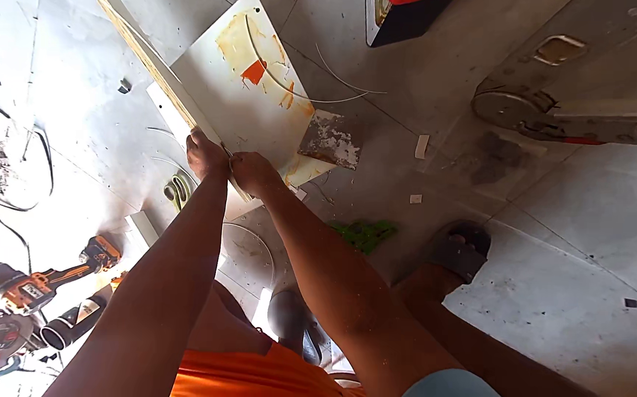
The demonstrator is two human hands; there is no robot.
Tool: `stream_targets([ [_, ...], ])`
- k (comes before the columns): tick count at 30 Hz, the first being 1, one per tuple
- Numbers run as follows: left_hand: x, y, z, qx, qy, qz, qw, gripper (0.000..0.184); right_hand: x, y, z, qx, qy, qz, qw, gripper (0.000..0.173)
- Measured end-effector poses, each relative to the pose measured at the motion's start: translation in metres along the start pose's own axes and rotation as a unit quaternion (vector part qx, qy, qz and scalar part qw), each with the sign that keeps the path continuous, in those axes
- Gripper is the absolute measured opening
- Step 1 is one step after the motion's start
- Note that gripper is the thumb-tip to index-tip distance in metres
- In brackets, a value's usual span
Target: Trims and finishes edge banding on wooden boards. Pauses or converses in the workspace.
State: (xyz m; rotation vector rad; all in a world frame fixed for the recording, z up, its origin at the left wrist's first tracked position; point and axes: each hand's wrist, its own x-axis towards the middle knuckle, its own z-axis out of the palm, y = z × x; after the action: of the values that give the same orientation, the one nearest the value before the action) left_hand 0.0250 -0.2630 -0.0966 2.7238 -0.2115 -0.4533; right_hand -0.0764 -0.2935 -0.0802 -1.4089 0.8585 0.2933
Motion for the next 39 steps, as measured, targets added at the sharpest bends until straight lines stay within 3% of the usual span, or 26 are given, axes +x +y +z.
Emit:
stream_targets([
  [7,0.001,-0.001,0.0,-0.01,0.0,-0.007,1.0,0.058,-0.018,0.009,0.002,-0.044,-0.013,-0.006,0.999,0.048],
  [32,0.0,-0.001,0.002,0.018,0.006,-0.013,1.0,0.058,-0.087,0.071,0.024,0.008,0.012,0.058,0.998,0.041],
  [39,0.0,-0.001,0.002,0.005,0.009,-0.011,1.0,0.059,-0.068,0.057,0.024,0.017,0.03,0.006,0.999,0.045],
])
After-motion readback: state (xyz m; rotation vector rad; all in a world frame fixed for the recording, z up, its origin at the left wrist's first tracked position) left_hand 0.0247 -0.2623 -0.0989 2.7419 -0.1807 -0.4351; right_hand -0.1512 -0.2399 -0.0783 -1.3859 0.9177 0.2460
